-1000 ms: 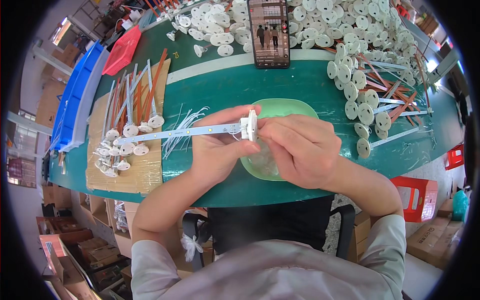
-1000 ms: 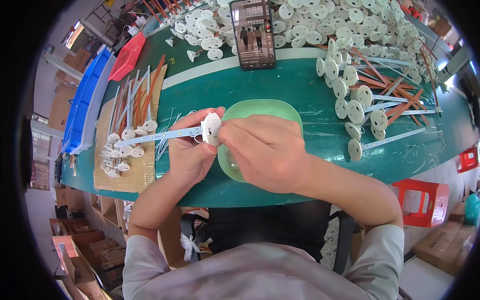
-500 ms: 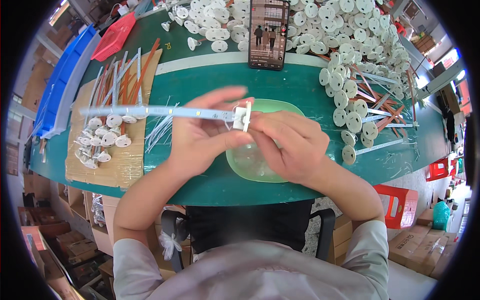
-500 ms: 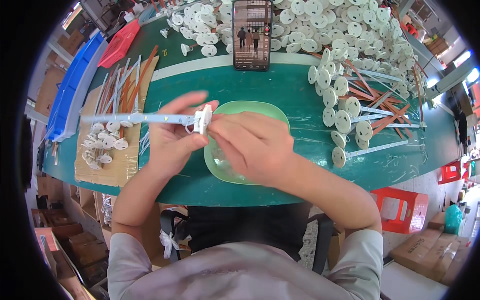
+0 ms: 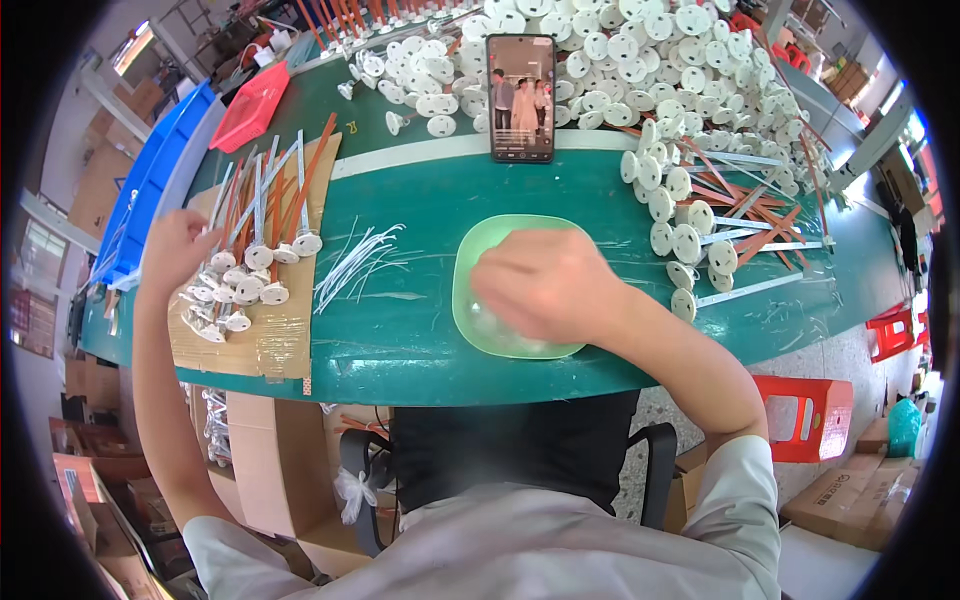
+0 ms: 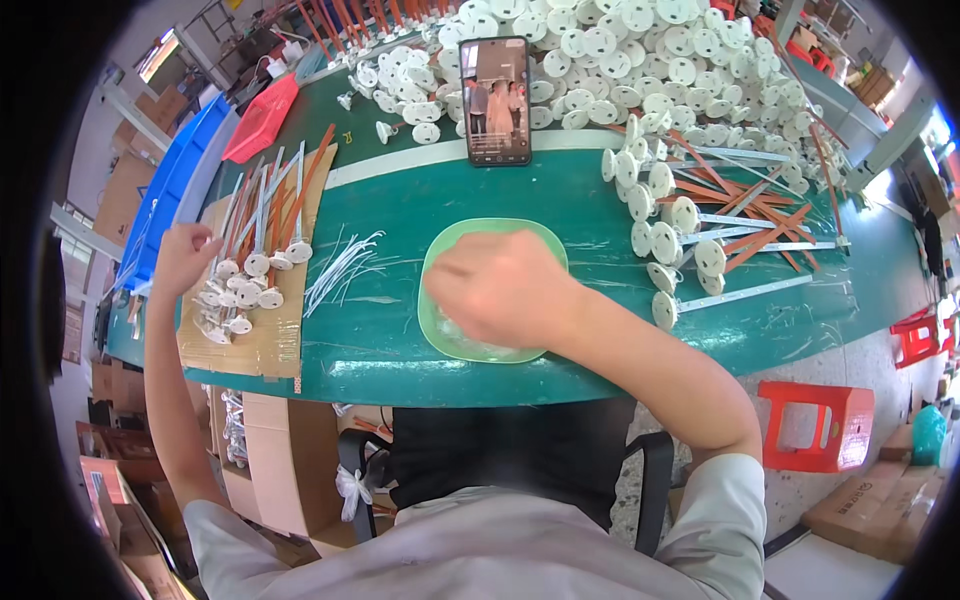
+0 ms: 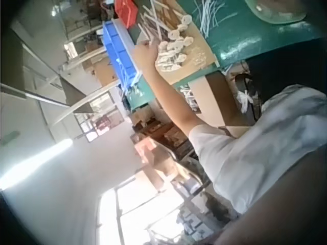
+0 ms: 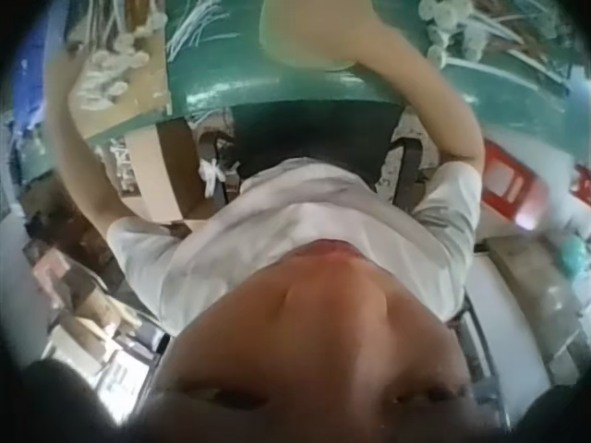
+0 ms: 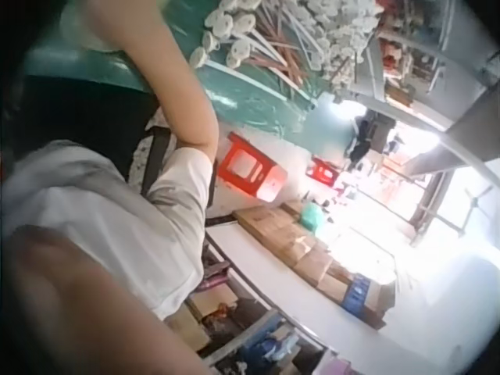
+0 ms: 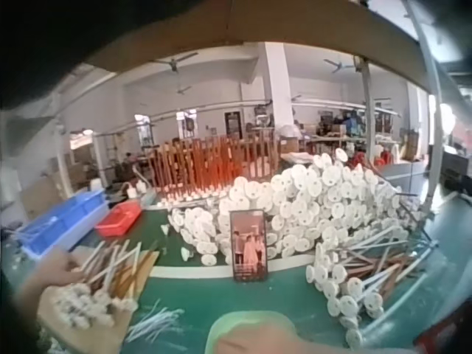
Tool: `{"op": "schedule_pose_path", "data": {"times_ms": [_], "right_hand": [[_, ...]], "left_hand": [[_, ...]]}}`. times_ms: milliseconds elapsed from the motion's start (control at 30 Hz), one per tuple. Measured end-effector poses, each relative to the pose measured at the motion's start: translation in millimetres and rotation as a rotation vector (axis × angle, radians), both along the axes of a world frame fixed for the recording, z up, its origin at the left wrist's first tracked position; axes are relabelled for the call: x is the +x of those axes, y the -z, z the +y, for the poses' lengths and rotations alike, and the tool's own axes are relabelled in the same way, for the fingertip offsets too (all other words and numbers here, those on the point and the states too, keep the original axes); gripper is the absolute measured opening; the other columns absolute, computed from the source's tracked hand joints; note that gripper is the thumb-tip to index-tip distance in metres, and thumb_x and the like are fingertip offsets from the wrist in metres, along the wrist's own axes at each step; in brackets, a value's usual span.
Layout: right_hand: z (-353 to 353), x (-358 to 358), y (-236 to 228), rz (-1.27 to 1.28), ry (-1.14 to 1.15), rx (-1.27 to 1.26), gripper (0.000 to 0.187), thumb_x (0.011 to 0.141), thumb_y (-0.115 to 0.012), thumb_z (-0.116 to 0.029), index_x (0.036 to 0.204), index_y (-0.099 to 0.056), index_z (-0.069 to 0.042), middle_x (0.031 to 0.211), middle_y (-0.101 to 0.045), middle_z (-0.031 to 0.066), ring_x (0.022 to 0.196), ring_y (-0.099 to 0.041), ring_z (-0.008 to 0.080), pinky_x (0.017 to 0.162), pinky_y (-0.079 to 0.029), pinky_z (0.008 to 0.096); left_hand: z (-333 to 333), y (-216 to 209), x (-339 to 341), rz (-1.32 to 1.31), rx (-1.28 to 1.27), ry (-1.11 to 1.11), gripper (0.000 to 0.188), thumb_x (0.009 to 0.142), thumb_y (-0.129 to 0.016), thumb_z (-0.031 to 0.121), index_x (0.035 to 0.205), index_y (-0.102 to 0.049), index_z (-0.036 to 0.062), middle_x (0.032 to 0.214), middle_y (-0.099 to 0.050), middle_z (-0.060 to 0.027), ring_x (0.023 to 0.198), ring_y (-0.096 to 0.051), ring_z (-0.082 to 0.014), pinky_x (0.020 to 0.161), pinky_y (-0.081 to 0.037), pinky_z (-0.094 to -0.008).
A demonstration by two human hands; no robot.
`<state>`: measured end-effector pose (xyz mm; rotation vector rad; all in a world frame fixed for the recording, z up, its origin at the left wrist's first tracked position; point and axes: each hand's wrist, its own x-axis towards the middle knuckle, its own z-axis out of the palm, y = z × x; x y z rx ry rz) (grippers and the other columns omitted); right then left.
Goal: The person assembles LED light fixtures by hand at a green workbench. They repeatedly pick up white circular diffusers and attach them to a flexible LED strip, then place the completed units into a green tray. The process involves handling small components and wires in a repetitive assembly line fashion.
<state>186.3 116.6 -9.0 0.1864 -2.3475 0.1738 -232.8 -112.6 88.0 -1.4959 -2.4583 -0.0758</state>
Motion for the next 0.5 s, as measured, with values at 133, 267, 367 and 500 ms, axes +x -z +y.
{"op": "schedule_pose_path", "data": {"times_ms": [133,267,367,500], "right_hand": [[-23,13,-17,-0.254,-0.021,0.202,0.012,0.07,-0.066,-0.015,0.077,-0.059,-0.008,0.075,-0.06,0.0022,0.068,-0.062,0.0188,0.055,-0.053,0.0325],[-34,57,-28,-0.241,0.082,0.058,0.016,0.072,-0.074,-0.012,0.083,-0.064,-0.007,0.078,-0.063,0.0015,0.072,-0.064,0.0198,0.057,-0.053,0.0337],[-25,104,-12,-0.053,0.433,-0.083,0.018,0.078,-0.074,-0.013,0.095,-0.069,-0.006,0.084,-0.063,0.0047,0.076,-0.064,0.026,0.062,-0.054,0.0385],[-39,135,11,-0.011,1.213,-0.075,0.039,0.084,-0.076,-0.016,0.121,-0.067,-0.006,0.1,-0.062,0.0108,0.082,-0.063,0.0306,0.072,-0.053,0.0412]], "left_hand": [[-15,26,8,0.076,-0.011,-0.015,0.038,0.08,-0.079,0.028,0.101,-0.072,-0.0025,0.089,-0.071,-0.0222,0.087,-0.068,-0.0417,0.078,-0.054,-0.0461],[3,16,88,0.221,0.225,0.222,0.026,0.081,-0.078,0.014,0.101,-0.071,-0.0016,0.101,-0.072,-0.0214,0.096,-0.068,-0.0409,0.085,-0.054,-0.0454],[39,7,157,0.009,0.55,0.54,0.02,0.078,-0.079,0.004,0.095,-0.07,0.0004,0.096,-0.073,-0.0152,0.09,-0.069,-0.0353,0.086,-0.055,-0.0423],[94,34,207,-0.146,0.71,0.947,0.017,0.074,-0.081,0.003,0.086,-0.07,0.0042,0.087,-0.072,-0.0081,0.082,-0.069,-0.0292,0.076,-0.055,-0.0386]]}}
